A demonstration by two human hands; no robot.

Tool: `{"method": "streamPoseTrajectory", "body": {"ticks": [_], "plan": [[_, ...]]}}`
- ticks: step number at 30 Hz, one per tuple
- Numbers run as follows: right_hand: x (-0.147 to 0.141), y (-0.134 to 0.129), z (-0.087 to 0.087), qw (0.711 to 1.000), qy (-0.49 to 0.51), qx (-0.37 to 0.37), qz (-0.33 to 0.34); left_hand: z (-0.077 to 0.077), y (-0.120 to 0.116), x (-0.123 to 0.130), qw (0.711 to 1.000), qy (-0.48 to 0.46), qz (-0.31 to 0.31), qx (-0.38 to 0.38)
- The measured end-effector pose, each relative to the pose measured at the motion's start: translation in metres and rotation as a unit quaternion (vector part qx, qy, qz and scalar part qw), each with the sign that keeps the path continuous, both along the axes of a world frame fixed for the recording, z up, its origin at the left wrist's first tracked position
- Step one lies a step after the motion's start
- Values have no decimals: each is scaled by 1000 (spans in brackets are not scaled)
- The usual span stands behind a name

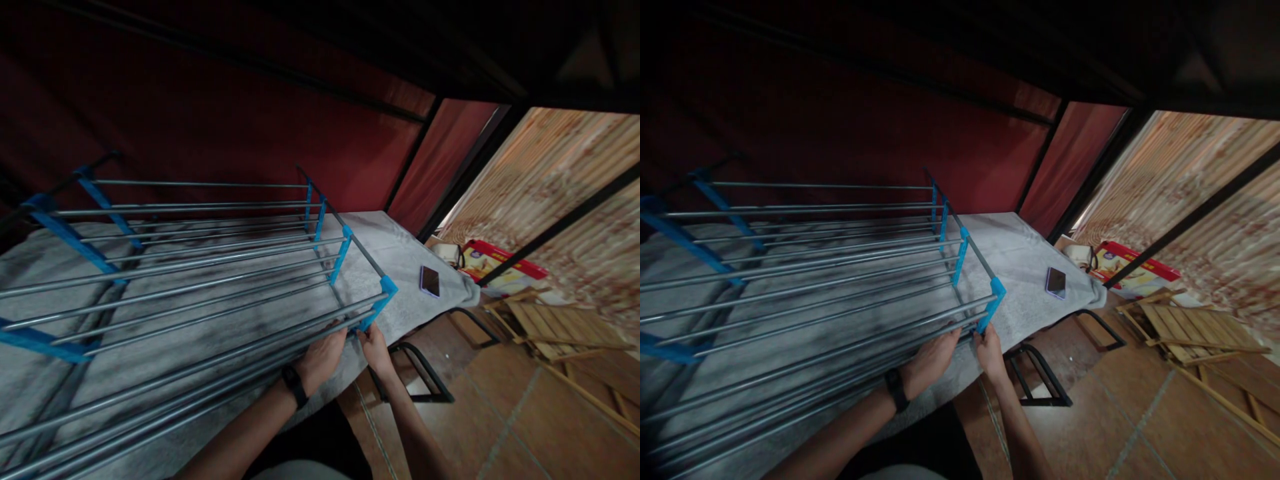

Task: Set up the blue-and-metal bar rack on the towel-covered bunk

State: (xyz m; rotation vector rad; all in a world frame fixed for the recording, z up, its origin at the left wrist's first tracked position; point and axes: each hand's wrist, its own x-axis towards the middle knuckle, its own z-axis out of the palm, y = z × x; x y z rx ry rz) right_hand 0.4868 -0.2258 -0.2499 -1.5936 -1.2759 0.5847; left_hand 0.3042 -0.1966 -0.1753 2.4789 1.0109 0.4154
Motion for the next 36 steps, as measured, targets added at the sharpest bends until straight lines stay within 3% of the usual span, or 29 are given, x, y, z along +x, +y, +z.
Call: {"method": "streamPoseTrajectory", "body": {"ticks": [4, 9, 16, 22, 36], "plan": [[4, 1, -1, 1000, -19, -10, -4, -8, 1, 9, 999, 33, -9, -11], [7, 4, 4, 998, -53, -25, -10, -12, 5, 22, 1000, -11, -10, -10], [3, 5, 16, 997, -77, -14, -7, -13, 11, 42, 999, 0, 45, -27], [2, 6, 16, 997, -77, -1, -8, -16, 11, 45, 997, 21, 63, -29], [-1, 5, 10, 996, -83, -2, -26, 1, 10, 52, 993, 42, 106, -37]]}}
